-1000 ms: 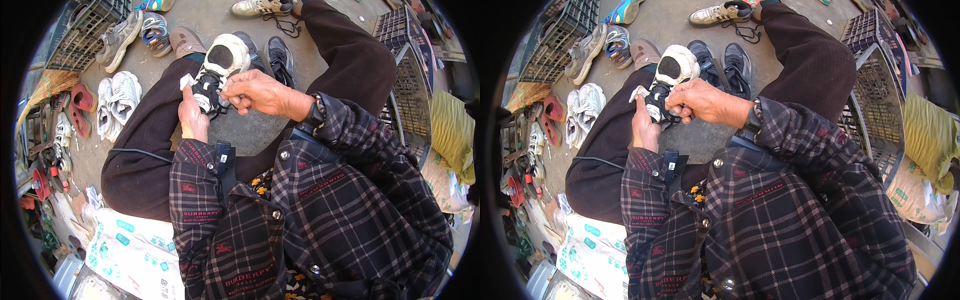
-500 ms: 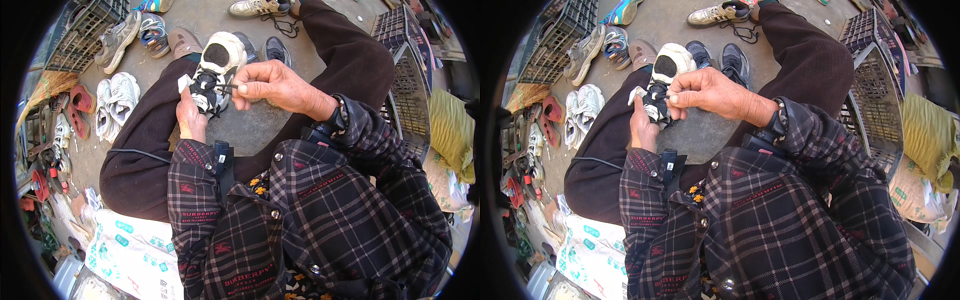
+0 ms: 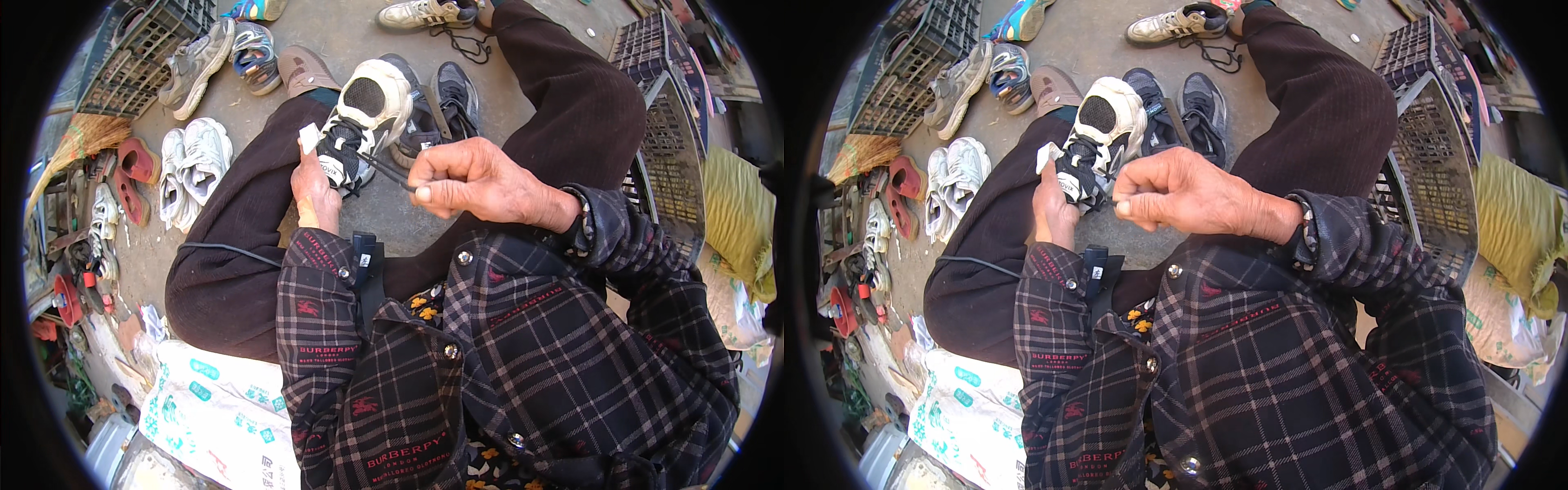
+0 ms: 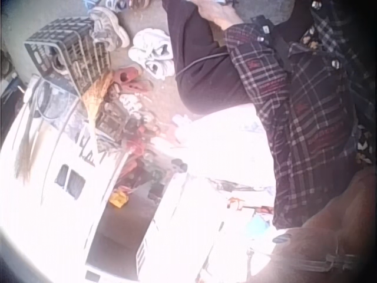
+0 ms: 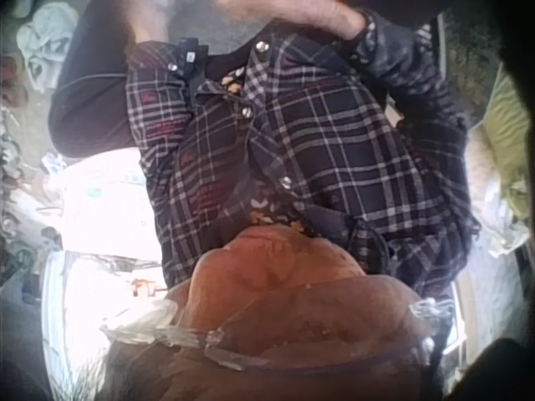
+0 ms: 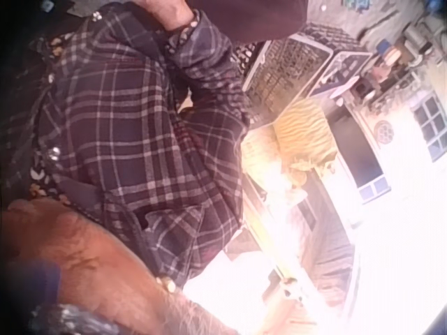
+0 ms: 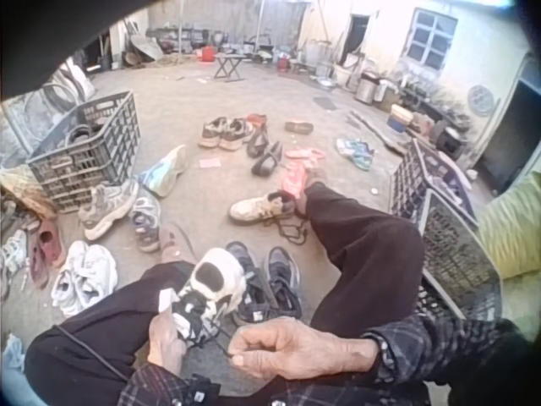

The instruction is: The person sits on the floor and repairs a white sneaker by hand. They remove the laces, insert a new insole, and re-lace the shoe. The finished shoe is placed in a nearby crate.

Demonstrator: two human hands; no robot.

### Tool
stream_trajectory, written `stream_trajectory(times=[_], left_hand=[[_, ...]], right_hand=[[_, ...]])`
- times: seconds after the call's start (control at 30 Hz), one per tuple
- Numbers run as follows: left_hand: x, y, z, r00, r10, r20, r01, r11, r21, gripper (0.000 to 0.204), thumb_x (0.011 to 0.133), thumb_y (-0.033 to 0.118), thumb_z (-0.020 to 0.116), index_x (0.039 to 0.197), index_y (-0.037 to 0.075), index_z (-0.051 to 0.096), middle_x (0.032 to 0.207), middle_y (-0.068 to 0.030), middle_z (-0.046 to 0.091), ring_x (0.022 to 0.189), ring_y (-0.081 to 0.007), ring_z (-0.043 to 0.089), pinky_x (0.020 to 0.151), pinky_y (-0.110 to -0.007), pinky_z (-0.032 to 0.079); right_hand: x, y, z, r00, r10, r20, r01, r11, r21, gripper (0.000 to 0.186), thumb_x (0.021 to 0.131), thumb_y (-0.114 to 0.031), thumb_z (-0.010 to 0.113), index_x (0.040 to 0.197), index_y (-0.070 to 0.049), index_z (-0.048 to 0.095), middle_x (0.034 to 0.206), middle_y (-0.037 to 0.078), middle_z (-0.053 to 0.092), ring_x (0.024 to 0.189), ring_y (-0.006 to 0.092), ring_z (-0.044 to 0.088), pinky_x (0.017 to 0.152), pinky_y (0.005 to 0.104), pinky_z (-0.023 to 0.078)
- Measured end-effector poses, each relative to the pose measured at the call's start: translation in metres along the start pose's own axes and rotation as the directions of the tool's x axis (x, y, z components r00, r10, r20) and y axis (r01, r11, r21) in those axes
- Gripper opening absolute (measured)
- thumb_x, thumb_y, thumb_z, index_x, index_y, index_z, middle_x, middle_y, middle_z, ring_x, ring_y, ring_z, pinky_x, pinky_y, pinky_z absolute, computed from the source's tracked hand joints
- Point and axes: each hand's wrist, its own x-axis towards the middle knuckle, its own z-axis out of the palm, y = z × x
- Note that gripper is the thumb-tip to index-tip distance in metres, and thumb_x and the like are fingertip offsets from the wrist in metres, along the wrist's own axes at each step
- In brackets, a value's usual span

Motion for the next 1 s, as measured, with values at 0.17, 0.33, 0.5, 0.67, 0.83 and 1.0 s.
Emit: stream_trajectory(times=[0.17,0.33,0.5,0.67,0.83,1.0], left_hand=[[0.002,0.0,0.001,0.999,0.01,-0.045,-0.009,1.0,0.023,0.046,0.09,0.038,0.052,0.104,-0.005,0.056,0.094,-0.008,0.063,0.075,-0.0167,0.063,0.062,-0.029,0.051],[-0.001,-0.001,-0.003,0.993,-0.025,0.114,0.035,0.995,-0.088,0.039,0.086,0.028,0.062,0.104,-0.005,0.057,0.094,-0.0089,0.064,0.077,-0.0175,0.063,0.066,-0.03,0.051],[0.002,-0.002,-0.001,0.998,-0.039,0.051,0.042,0.998,-0.051,0.044,0.079,0.029,0.07,0.101,-0.007,0.058,0.094,-0.011,0.064,0.075,-0.0188,0.064,0.065,-0.03,0.052],[0.0,-0.003,0.002,0.999,0.048,-0.024,-0.046,0.995,0.088,0.039,0.079,0.03,0.069,0.091,-0.007,0.061,0.083,-0.0063,0.062,0.065,-0.0136,0.058,0.055,-0.027,0.046],[-0.007,-0.002,0.008,0.983,0.166,-0.083,-0.142,0.96,0.243,0.038,0.081,0.032,0.067,0.079,-0.005,0.061,0.067,0.0005,0.053,0.054,-0.0069,0.044,0.048,-0.025,0.035],[-0.017,-0.001,0.016,0.966,0.259,-0.015,-0.237,0.904,0.356,0.042,0.081,0.037,0.066,0.076,-0.005,0.063,0.065,0.0006,0.054,0.055,-0.0059,0.044,0.047,-0.023,0.035]], right_hand=[[-0.008,-0.004,-0.01,0.925,0.38,0.0,-0.36,0.878,0.315,0.018,0.093,-0.016,0.049,0.088,0.001,0.054,0.058,0.0,0.046,0.046,0.0038,0.033,0.039,0.0183,0.023],[-0.005,0.009,-0.012,0.978,0.184,0.098,-0.062,0.706,-0.706,0.017,0.087,-0.016,0.054,0.088,0.001,0.055,0.068,0.009,0.055,0.064,0.0216,0.054,0.063,0.0332,0.045],[0.009,0.017,-0.015,0.965,0.199,0.173,0.11,0.293,-0.95,0.017,0.08,-0.016,0.058,0.083,0.001,0.056,0.085,0.016,0.057,0.083,0.0342,0.058,0.072,0.0409,0.046],[0.078,0.021,-0.038,0.967,-0.254,0.013,0.105,0.351,-0.931,0.012,0.074,-0.011,0.058,0.074,0.001,0.057,0.073,0.019,0.059,0.072,0.0371,0.058,0.064,0.0417,0.046],[0.136,0.028,-0.04,0.983,-0.181,0.024,0.035,0.056,-0.998,0.011,0.07,-0.013,0.06,0.072,-0.002,0.061,0.071,0.016,0.061,0.072,0.0353,0.06,0.062,0.044,0.047],[0.153,0.023,-0.03,0.998,0.069,0.006,0.006,-0.005,-1.0,0.022,0.068,-0.012,0.063,0.088,-0.004,0.067,0.089,0.016,0.065,0.086,0.0307,0.064,0.069,0.0391,0.051]])
